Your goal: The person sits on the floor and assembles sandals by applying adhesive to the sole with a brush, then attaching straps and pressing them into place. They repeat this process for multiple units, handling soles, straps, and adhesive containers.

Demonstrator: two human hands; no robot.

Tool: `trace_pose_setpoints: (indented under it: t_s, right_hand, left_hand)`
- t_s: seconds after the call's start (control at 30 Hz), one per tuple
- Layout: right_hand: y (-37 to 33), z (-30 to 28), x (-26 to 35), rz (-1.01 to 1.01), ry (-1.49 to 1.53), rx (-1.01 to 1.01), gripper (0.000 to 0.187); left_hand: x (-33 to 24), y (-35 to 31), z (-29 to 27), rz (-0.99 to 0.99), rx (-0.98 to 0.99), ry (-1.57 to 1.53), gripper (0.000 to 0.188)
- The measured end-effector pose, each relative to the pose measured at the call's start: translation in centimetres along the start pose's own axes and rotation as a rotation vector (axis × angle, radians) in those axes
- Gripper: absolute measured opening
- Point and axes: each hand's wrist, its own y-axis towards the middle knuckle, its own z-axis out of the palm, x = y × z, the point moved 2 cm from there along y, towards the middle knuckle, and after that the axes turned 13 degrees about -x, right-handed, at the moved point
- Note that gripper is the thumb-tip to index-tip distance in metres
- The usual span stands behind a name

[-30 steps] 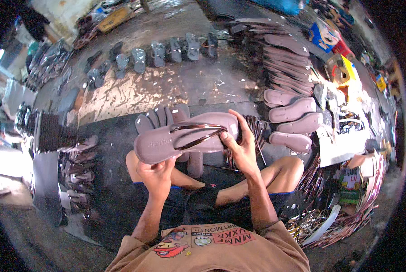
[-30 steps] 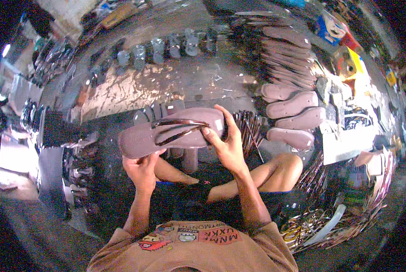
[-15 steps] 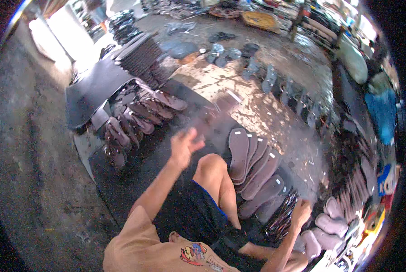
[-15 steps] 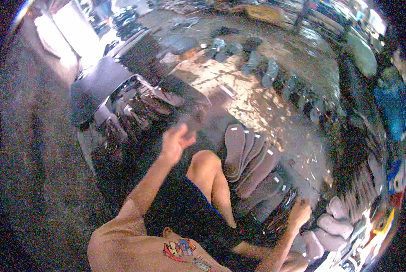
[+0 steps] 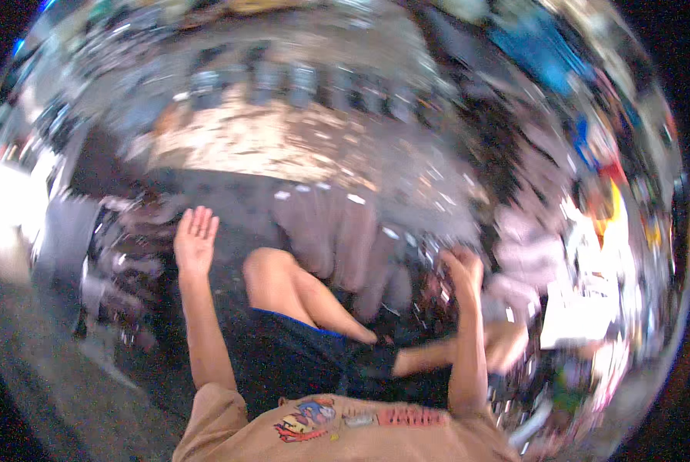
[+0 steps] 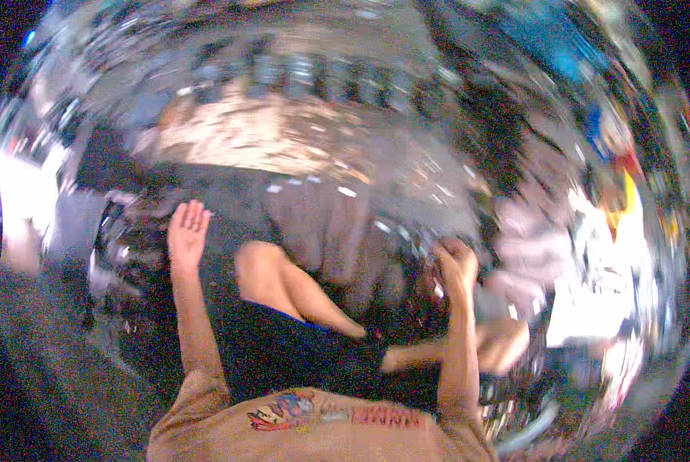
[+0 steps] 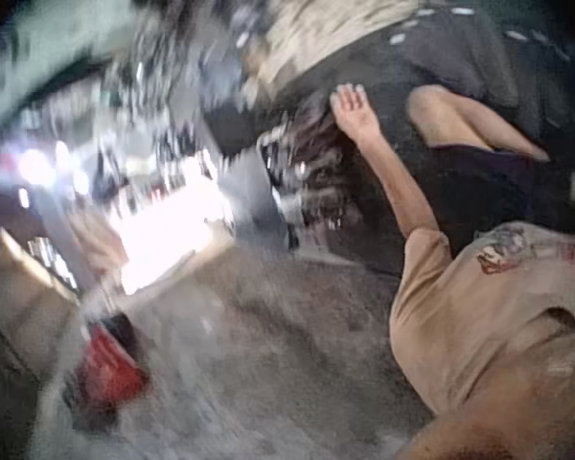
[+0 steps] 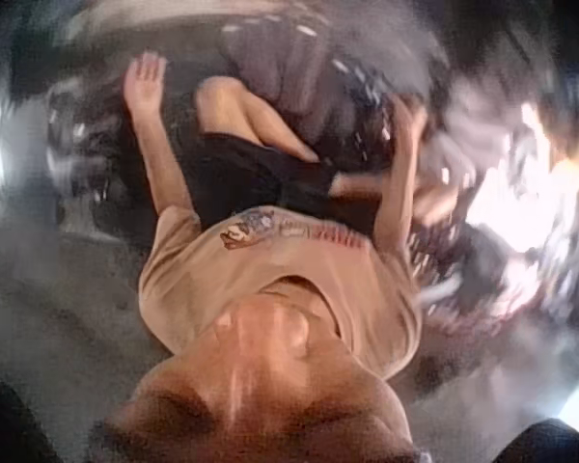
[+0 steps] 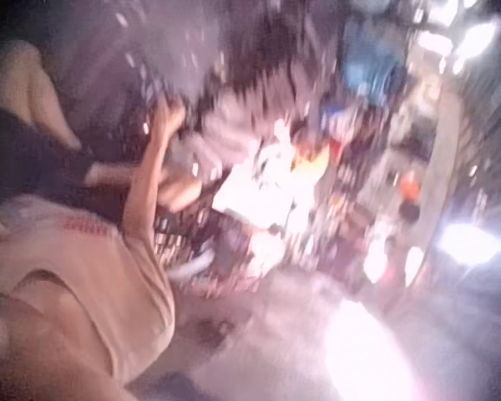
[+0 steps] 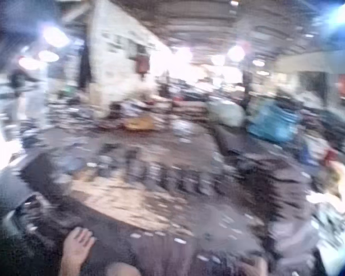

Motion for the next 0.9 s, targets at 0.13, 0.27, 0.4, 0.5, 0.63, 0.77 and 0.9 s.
trace_pose_setpoints:
  t_s: [0.13, 0.27, 0.4, 0.5, 0.63, 0.77, 0.9]
  right_hand:
    - [0.5, -2.2, -1.4, -0.051, 0.068, -0.163, 0.030]
    - [-2.5, -5.5, 3.0, -0.112, 0.411, 0.004, 0.023]
    - [-4.8, -4.8, 7.7, -0.282, 0.446, 0.313, 0.018]
    - [-2.2, -2.7, 7.0, -0.236, 0.428, 0.330, 0.027]
    - [2.3, 4.3, 2.6, -0.122, -0.337, 0.057, 0.038]
    - [2.3, 9.2, -1.2, -0.588, -0.525, -0.149, 0.027]
    - [3.5, 7.5, 0.3, -0.170, 0.327, 0.029, 0.016]
  left_hand:
    - [6.8, -10.0, 8.4, 0.091, 0.245, 0.413, 0.047]
    - [13.8, -24.1, 15.8, 0.198, 0.951, 0.750, 0.042]
    - [18.7, -30.0, 19.1, 0.230, 1.106, 0.748, 0.026]
    - [18.1, -29.1, 20.4, 0.404, 0.910, 0.720, 0.014]
    - [13.9, -26.0, 19.2, 0.581, 0.682, 0.622, 0.017]
    - [12.8, -25.0, 17.3, 0.738, 0.670, 0.636, 0.021]
    - [12.1, -25.7, 16.3, 0.735, 0.745, 0.614, 0.020]
